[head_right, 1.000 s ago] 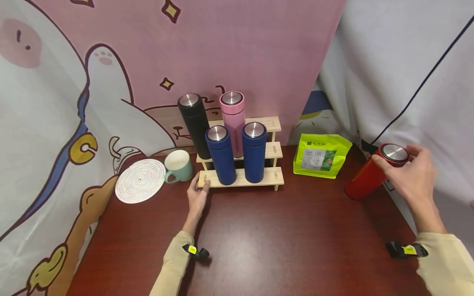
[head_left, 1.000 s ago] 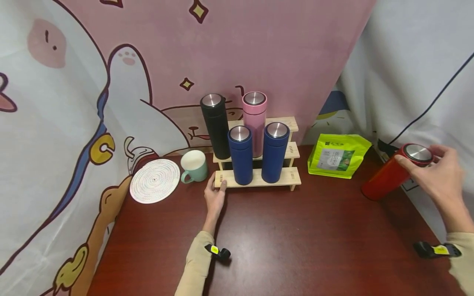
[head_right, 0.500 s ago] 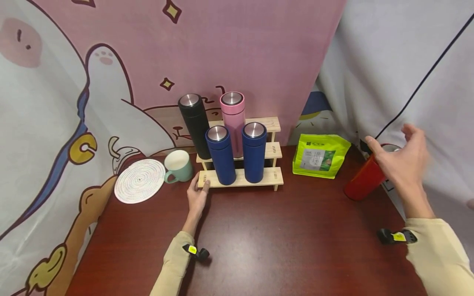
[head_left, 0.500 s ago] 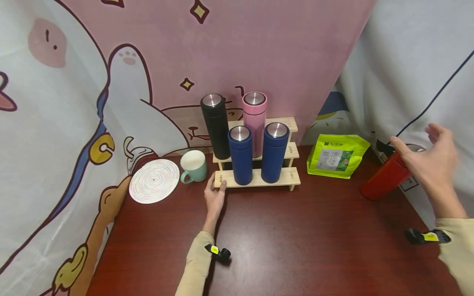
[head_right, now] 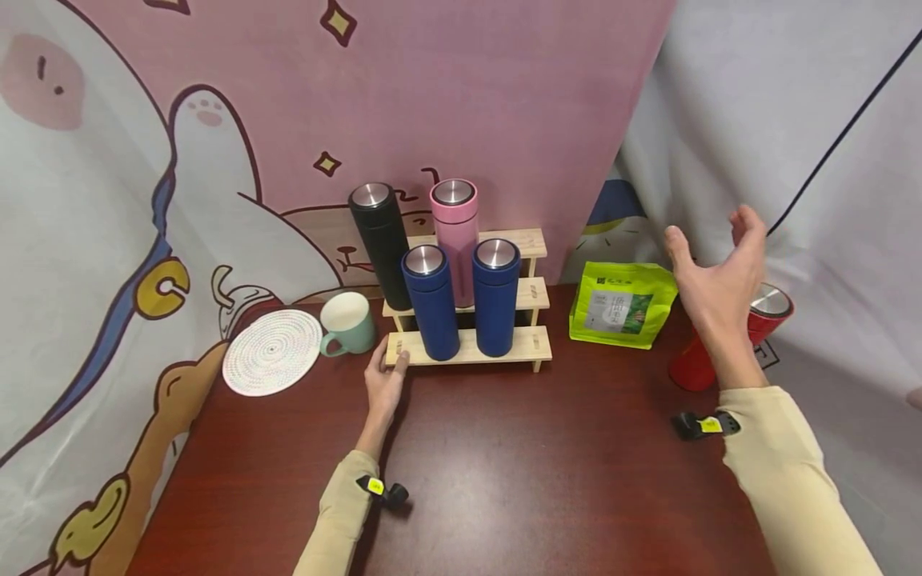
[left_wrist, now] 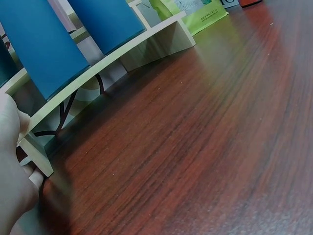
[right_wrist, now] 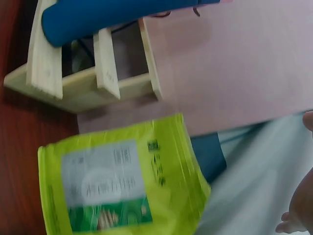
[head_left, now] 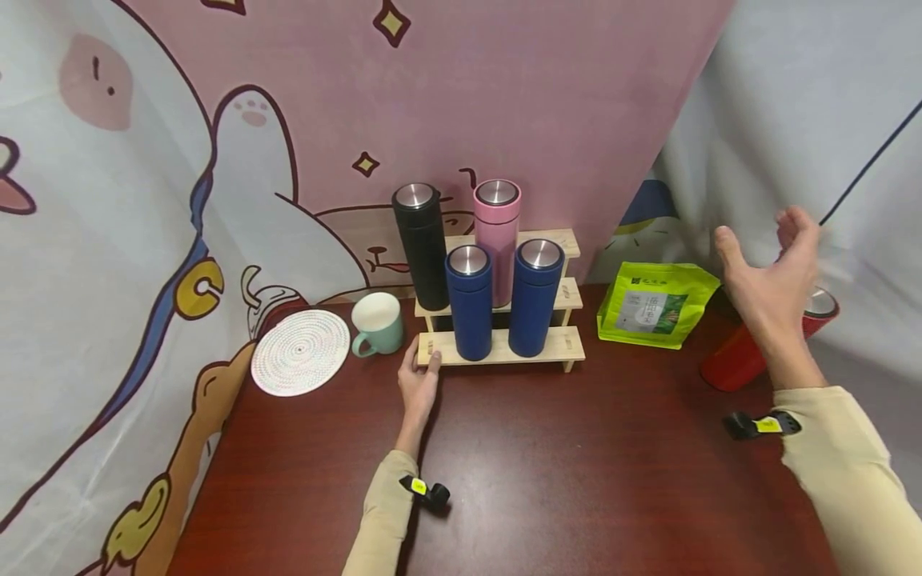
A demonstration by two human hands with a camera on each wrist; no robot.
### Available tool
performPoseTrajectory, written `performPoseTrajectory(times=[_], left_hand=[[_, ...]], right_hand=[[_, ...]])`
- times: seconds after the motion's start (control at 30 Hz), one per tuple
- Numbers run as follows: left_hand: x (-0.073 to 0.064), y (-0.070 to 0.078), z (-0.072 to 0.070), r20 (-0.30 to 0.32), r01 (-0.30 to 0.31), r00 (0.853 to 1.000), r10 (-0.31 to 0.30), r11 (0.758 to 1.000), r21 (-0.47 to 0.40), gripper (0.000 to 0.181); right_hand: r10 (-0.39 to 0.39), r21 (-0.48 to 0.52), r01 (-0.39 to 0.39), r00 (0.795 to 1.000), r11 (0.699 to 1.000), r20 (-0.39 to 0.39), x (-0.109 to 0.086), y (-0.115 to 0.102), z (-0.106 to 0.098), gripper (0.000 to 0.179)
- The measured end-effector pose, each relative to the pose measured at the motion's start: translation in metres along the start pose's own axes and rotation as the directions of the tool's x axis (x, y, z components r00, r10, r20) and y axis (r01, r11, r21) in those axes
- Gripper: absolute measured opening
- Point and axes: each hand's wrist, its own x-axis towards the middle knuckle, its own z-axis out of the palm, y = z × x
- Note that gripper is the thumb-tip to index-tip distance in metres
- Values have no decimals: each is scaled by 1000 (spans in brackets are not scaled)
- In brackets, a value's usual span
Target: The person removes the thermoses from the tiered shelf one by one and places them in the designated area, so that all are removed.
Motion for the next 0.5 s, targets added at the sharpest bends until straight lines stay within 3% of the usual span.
performPoseTrajectory(times=[0.23,0.3,0.5], left_hand=[[-14,34,-4,37,1,999,-2,1000,11,57],[-13,30,-3,44,6,999,-7,1000,8,57],[1,1,-1,31,8,999,-8,1000,-9,60]], right_hand=[[-32,184,42,998,982,-53,-10,-27,29,71],[-38,237,51,997,970,-61,-13,-30,37,72],[-66,379,81,996,922,-53,-17,-43,59,73]])
